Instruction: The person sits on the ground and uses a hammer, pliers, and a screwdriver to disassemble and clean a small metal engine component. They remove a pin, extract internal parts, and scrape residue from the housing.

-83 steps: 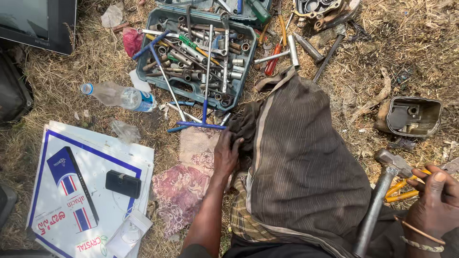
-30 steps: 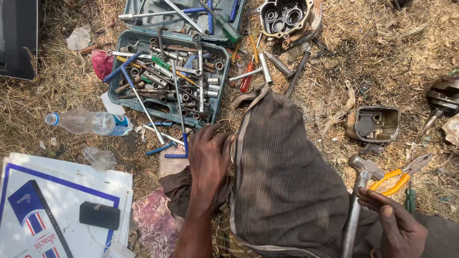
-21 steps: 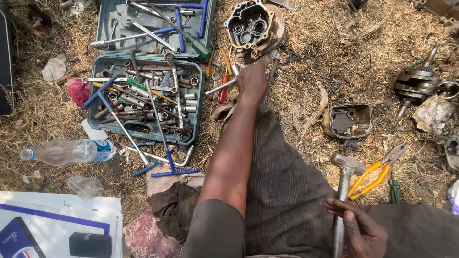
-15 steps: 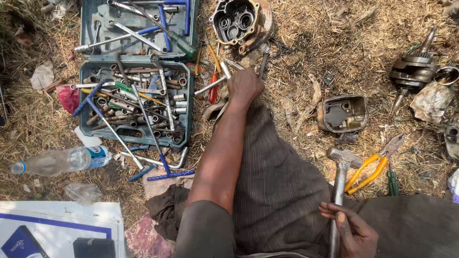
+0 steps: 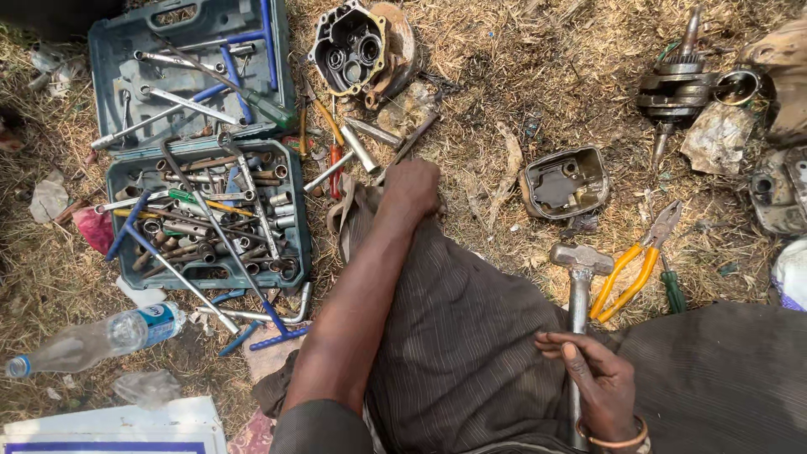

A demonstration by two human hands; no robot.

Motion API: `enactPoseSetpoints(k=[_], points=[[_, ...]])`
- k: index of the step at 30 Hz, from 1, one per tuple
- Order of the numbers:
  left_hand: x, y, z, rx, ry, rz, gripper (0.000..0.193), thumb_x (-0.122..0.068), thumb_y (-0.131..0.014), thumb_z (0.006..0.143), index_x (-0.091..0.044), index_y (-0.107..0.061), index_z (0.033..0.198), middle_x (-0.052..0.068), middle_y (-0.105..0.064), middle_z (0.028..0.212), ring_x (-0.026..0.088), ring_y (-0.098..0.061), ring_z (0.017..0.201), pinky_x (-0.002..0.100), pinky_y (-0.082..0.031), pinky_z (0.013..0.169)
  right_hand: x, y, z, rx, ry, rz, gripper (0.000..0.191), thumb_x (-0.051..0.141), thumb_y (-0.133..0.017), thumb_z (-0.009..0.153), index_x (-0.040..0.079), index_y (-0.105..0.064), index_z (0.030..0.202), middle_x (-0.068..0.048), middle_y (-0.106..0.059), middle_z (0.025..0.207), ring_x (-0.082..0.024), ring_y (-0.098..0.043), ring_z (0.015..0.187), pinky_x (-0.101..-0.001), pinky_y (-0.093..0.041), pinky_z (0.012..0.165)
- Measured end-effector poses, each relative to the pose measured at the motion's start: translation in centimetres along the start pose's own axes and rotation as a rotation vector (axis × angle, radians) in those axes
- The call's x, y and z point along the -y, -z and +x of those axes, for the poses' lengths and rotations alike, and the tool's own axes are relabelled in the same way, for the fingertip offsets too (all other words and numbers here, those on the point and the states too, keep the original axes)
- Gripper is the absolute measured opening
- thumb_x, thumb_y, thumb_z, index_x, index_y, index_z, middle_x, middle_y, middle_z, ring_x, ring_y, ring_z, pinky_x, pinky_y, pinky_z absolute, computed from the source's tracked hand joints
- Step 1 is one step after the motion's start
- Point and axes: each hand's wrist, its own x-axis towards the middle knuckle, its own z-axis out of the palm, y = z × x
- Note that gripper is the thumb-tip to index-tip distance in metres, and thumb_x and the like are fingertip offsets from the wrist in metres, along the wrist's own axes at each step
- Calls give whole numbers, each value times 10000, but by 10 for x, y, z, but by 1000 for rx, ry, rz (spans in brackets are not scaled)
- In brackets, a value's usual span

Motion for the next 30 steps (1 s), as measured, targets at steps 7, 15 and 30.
enactPoseSetpoints(k=[7, 15, 30], points=[[-19, -4, 6, 217, -110, 178, 217, -157, -618, 1023, -44, -705, 859, 60, -664, 730, 139, -579, 609, 353, -536, 535, -16, 10, 0, -3, 6, 110, 272, 119, -618, 971, -77, -715, 1133, -230, -791, 1076, -300, -787, 989, -400, -656, 846], [-20, 101, -37, -88, 73, -551, 200, -235, -602, 970, -71, -705, 1020, 119, -705, 734, 230, -666, 644, 367, -537, 595, -19, 26, -4, -93, 52, 203, 262, 122, -615, 990, -80, -721, 1119, -235, -789, 1054, -293, -790, 938, -399, -653, 832], [-211, 54, 31, -167, -295, -1612, 364, -452, -692, 960, -136, -600, 805, -43, -562, 675, 101, -555, 569, 349, -545, 511, 30, 4, 42, -119, -76, -953, 717, 330, -823, 756, 77, -554, 1370, -134, -591, 924, -235, -600, 718, -395, -549, 630]])
